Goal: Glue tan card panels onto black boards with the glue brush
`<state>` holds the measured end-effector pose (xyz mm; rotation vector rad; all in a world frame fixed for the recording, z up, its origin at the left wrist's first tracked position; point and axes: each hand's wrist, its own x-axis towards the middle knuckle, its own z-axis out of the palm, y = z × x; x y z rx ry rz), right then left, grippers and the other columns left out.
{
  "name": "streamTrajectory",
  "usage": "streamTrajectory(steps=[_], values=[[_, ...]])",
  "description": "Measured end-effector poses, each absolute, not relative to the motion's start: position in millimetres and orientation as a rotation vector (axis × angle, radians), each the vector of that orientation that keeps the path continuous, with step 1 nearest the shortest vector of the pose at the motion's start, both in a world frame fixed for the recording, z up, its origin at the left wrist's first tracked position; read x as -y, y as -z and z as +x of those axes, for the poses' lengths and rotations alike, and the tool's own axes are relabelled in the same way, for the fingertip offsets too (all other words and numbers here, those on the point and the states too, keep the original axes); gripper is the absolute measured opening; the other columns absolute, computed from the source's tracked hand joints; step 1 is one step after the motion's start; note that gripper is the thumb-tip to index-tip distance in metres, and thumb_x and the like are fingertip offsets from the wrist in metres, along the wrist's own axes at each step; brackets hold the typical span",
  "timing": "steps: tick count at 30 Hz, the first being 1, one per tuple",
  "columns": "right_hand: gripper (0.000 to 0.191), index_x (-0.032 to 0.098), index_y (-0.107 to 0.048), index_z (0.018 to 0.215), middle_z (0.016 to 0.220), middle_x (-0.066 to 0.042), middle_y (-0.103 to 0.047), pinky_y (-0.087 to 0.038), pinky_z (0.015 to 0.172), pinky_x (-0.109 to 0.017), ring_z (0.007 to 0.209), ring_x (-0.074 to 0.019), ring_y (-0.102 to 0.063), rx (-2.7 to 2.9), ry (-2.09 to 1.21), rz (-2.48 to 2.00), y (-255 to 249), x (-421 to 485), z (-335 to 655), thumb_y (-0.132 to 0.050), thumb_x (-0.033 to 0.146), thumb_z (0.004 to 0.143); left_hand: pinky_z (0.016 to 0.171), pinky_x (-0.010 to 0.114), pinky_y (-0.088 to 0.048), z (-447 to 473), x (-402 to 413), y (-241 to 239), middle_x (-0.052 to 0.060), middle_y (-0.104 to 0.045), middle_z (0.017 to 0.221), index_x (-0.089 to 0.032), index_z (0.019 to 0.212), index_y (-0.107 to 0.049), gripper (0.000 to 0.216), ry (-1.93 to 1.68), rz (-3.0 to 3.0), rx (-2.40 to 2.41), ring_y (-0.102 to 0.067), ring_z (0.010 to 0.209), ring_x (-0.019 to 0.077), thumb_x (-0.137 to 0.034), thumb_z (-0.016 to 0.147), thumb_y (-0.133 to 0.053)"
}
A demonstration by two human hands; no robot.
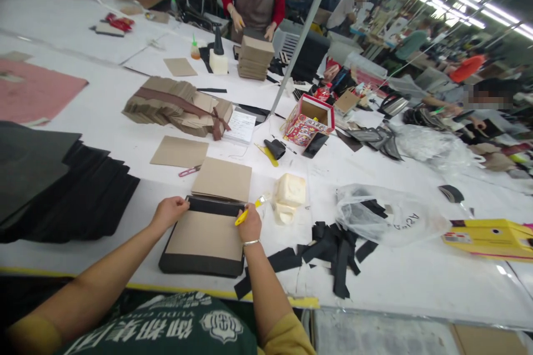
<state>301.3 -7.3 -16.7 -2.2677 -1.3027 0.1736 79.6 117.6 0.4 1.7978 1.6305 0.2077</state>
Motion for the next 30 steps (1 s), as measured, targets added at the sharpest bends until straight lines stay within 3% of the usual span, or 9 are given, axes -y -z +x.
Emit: streamTrajectory(steps=[5, 9, 12, 15, 18, 21, 23, 26, 30], values=[[0.020, 0.017, -0.048, 0.096, 0.075, -0.003, -0.055, -0.041, 0.065, -0.027, 0.069, -0.0162, -0.053, 1.376, -0.150, -2.300, 15.2, 7.2, 302.6, -0.045, 0.025, 0.078, 0.056, 0.023, -0.035, 78.7, -119.2, -1.4, 0.002, -0.063, 0.065, -0.020, 0.065, -0.058, 0.020, -0.119, 1.895, -1.649, -0.057, 0.064, 0.0166, -0.035, 0.070, -0.047], [0.026, 0.015, -0.049, 0.101, 0.082, -0.008, -0.055, -0.041, 0.071, -0.033, 0.079, -0.0209, -0.051, 1.437, -0.004, -2.295, 10.3, 7.9, 297.3, -0.047, 0.027, 0.079, 0.076, 0.031, -0.039, 82.5, -106.8, -7.8, 0.012, -0.062, 0.100, -0.016, 0.097, -0.058, 0.029, -0.272, 2.285, -1.637, -0.055, 0.094, 0.0238, -0.033, 0.075, -0.047], [0.023, 0.017, -0.050, 0.103, 0.104, -0.012, -0.055, -0.040, 0.081, -0.037, 0.095, -0.0226, -0.049, 1.656, -0.026, -2.090, 8.4, 9.8, 284.1, -0.045, 0.021, 0.080, 0.099, 0.041, -0.024, 89.9, -86.8, -7.7, 0.012, -0.046, 0.129, -0.018, 0.121, -0.046, 0.043, -0.383, 2.621, -1.229, -0.037, 0.120, 0.0250, -0.031, 0.080, -0.044], [0.024, 0.019, -0.051, 0.099, 0.120, -0.010, -0.050, -0.036, 0.091, -0.041, 0.108, -0.0227, -0.044, 1.902, -0.131, -1.904, 8.8, 16.9, 275.0, -0.046, 0.012, 0.077, 0.105, 0.046, -0.009, 89.0, -72.0, 0.3, 0.006, -0.040, 0.135, -0.024, 0.126, -0.042, 0.047, -0.284, 2.675, -0.879, -0.029, 0.127, 0.0242, -0.037, 0.081, -0.044], [0.022, 0.018, -0.051, 0.098, 0.121, -0.012, -0.049, -0.037, 0.091, -0.043, 0.109, -0.0235, -0.044, 1.806, -0.136, -1.970, 12.2, 31.5, 282.8, -0.046, 0.013, 0.077, 0.106, 0.047, -0.010, 70.6, -72.9, 10.5, 0.008, -0.037, 0.137, -0.022, 0.126, -0.042, 0.051, -0.338, 2.517, -1.003, -0.027, 0.128, 0.0249, -0.043, 0.080, -0.044], [0.030, 0.013, -0.046, 0.106, 0.115, -0.017, -0.050, -0.041, 0.088, -0.041, 0.106, -0.0241, -0.047, 1.461, -0.121, -2.084, 19.2, 49.4, 298.5, -0.047, 0.029, 0.081, 0.101, 0.041, -0.028, 45.7, -83.0, 19.0, 0.015, -0.042, 0.132, -0.015, 0.123, -0.044, 0.057, -0.452, 2.045, -1.365, -0.037, 0.123, 0.0246, -0.051, 0.079, -0.038], [0.044, 0.010, -0.041, 0.111, 0.107, -0.017, -0.053, -0.043, 0.084, -0.040, 0.099, -0.0238, -0.052, 1.267, -0.206, -2.123, 24.8, 59.8, 302.9, -0.049, 0.040, 0.079, 0.087, 0.039, -0.042, 34.7, -86.4, 23.5, 0.018, -0.052, 0.121, -0.012, 0.117, -0.047, 0.063, -0.394, 1.525, -1.557, -0.050, 0.110, 0.0250, -0.059, 0.079, -0.030], [0.051, 0.012, -0.041, 0.107, 0.098, -0.014, -0.056, -0.047, 0.075, -0.035, 0.085, -0.0218, -0.057, 1.128, -0.436, -2.158, 31.6, 70.1, 294.6, -0.053, 0.048, 0.073, 0.067, 0.035, -0.049, 30.2, -80.1, 27.6, 0.017, -0.061, 0.107, -0.012, 0.106, -0.053, 0.071, -0.277, 0.921, -1.580, -0.061, 0.090, 0.0244, -0.069, 0.075, -0.023], [0.052, 0.016, -0.040, 0.104, 0.081, -0.005, -0.059, -0.047, 0.062, -0.031, 0.066, -0.0184, -0.059, 1.040, -0.631, -2.198, 33.8, 74.4, 276.6, -0.054, 0.053, 0.069, 0.061, 0.031, -0.051, 35.0, -64.6, 28.2, 0.016, -0.068, 0.088, -0.012, 0.083, -0.062, 0.072, -0.239, 0.773, -1.495, -0.064, 0.080, 0.0257, -0.075, 0.066, -0.033]])
